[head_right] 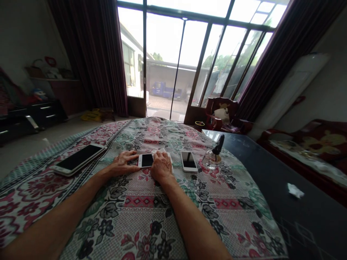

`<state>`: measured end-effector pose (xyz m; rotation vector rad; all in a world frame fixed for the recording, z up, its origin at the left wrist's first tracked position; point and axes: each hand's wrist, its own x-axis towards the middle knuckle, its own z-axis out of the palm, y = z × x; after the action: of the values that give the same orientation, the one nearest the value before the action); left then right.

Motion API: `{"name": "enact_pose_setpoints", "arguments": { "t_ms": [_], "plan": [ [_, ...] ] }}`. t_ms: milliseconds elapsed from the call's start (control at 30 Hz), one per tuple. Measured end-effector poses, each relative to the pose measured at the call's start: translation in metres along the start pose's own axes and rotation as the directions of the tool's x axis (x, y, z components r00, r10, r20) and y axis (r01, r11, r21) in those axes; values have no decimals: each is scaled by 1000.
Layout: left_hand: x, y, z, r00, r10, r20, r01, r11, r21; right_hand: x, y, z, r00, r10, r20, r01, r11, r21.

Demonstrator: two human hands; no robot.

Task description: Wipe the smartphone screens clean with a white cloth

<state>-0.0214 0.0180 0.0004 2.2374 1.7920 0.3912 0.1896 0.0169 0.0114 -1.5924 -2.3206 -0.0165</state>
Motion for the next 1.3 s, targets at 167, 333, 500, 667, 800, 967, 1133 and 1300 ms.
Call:
{"name": "enact_pose_setpoints", "arguments": {
  "t_ms": [167, 333, 500, 667, 800, 967, 1133, 1300],
  "plan": [
    [1, -3, 4, 999, 21, -26, -21, 1000, 3, 9, -14, 2, 993, -117, 23, 117, 993, 11],
    [2, -7, 8, 997, 36, -67, -36, 999, -6, 20, -14, 6, 974, -226, 24, 226, 974, -21],
    [1, -6, 8, 998, 24, -66, -27, 999, -40, 23, -7, 5, 942, -337, -8, 336, 941, -38],
    [1, -4, 7, 997, 9, -79, -14, 998, -63, 25, -9, 11, 909, -417, -26, 418, 908, 31],
    [3, -7, 6, 996, 28, -86, -36, 995, -94, 27, -12, 14, 902, -430, -30, 431, 900, 68],
    [2, -9, 2, 997, 56, -58, -62, 994, -92, 23, -12, 12, 888, -453, -80, 460, 877, 136],
    [-2, -8, -7, 997, 67, 30, -66, 996, -61, 8, -13, 11, 873, -471, -125, 487, 850, 201],
    [-4, -12, -9, 995, 51, 84, -47, 998, -47, 0, -14, 6, 876, -470, -104, 482, 851, 209]
  ]
}}
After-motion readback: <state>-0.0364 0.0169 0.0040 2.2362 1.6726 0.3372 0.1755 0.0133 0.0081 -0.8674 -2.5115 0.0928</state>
